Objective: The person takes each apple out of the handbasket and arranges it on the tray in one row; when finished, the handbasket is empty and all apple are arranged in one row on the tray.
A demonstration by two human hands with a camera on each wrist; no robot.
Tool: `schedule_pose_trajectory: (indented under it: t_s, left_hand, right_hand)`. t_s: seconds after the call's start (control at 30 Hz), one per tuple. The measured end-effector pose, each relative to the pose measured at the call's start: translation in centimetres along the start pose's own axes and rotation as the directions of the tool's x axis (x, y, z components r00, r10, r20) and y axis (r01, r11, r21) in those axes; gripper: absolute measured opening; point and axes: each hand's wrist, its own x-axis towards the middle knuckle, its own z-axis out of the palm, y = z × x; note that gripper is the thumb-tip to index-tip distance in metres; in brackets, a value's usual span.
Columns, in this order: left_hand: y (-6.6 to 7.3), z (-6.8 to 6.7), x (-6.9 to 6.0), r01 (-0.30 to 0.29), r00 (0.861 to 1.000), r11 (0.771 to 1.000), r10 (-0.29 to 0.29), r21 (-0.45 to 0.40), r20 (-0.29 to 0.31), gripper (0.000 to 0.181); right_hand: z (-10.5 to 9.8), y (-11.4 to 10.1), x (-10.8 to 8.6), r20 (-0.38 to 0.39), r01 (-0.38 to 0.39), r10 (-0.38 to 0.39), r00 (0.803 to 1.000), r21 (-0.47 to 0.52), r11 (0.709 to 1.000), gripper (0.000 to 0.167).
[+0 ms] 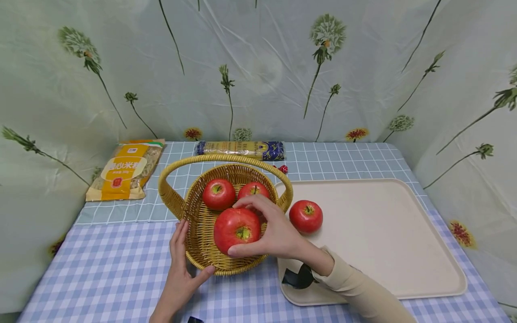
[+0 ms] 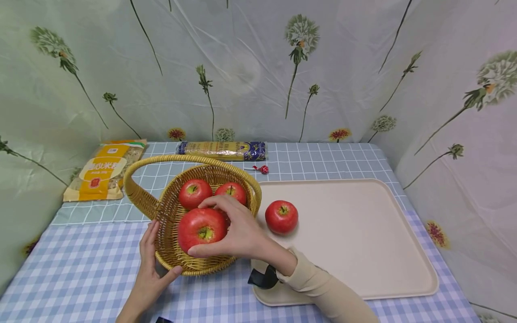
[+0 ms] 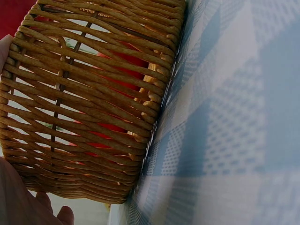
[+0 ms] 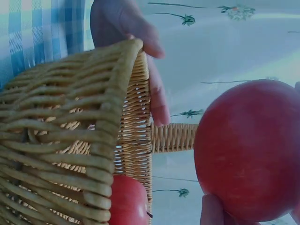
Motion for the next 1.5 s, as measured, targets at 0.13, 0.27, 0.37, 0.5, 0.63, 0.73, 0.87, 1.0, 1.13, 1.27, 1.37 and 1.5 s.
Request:
schedule_pose_trajectory:
  t_s: [0.13, 0.27, 0.37, 0.5, 0.63, 0.73, 0.87, 1.0, 1.13, 1.27, 1.37, 1.5]
  left_hand:
    - [-0.1, 0.0, 0.0, -0.005, 1.000, 1.000, 0.005, 0.000, 0.001, 0.114]
    - [-0.2, 0.0, 0.0, -0.010, 1.000, 1.000, 0.010, -0.005, 0.004, 0.115]
    - [-0.2, 0.0, 0.0, -0.011, 1.000, 1.000, 0.011, -0.005, 0.008, 0.115]
    - [-0.2, -0.1, 0.0, -0.008, 1.000, 1.000, 0.008, -0.010, 0.013, 0.115]
    - [-0.1, 0.0, -0.1, -0.001, 1.000, 1.000, 0.001, -0.020, 0.005, 0.115]
    - [-0.1, 0.0, -0.1, -0.002, 1.000, 1.000, 0.002, -0.024, 0.000, 0.114]
    - [-0.1, 0.0, -0.1, -0.005, 1.000, 1.000, 0.005, -0.023, 0.002, 0.114]
    - [-0.1, 0.0, 0.0, 0.001, 1.000, 1.000, -0.001, -0.021, 0.005, 0.114]
    - [0.0, 0.0, 0.0, 0.007, 1.000, 1.000, -0.007, -0.021, 0.002, 0.114]
    - [0.0, 0.0, 0.0, 0.004, 1.000, 1.000, -0.003, -0.022, 0.002, 0.114]
    - [-0.1, 0.0, 0.0, 0.003, 1.000, 1.000, -0.003, -0.022, 0.001, 0.114]
    - [-0.1, 0.0, 0.0, 0.006, 1.000, 1.000, -0.006, -0.024, 0.003, 0.114]
  right_hand:
    - [-0.4, -0.2, -0.9, -0.026, 0.050, -0.049, 0.998, 0.052, 0.997, 0.063]
    - [-1.0, -0.3, -1.8, -0.070, 0.099, -0.094, 0.993, 0.068, 0.993, 0.064]
    - [-1.6, -0.4, -2.6, -0.108, 0.110, -0.101, 0.989, 0.081, 0.991, 0.066]
    - [-2.4, -0.4, -3.7, -0.146, 0.111, -0.094, 0.985, 0.117, 0.987, 0.067]
    - [-3.5, -0.3, -4.7, -0.182, 0.104, -0.086, 0.979, 0.095, 0.990, 0.068]
    - [-4.4, -0.1, -5.4, -0.209, 0.084, -0.070, 0.975, 0.061, 0.995, 0.069]
    - [-5.5, 0.0, -6.2, -0.243, 0.053, -0.036, 0.969, 0.060, 0.997, 0.069]
    - [-6.5, 0.4, -7.0, -0.299, 0.025, -0.007, 0.954, 0.056, 0.998, 0.070]
    - [-7.5, 1.1, -7.6, -0.383, -0.002, 0.010, 0.924, 0.022, 1.000, 0.071]
    - [-8.5, 2.0, -8.2, -0.470, -0.065, 0.048, 0.881, -0.020, 0.998, 0.071]
    - [-9.3, 2.9, -8.5, -0.522, -0.127, 0.088, 0.849, -0.040, 0.991, 0.069]
    - [-10.2, 4.5, -8.9, -0.564, -0.203, 0.133, 0.815, -0.062, 0.977, 0.067]
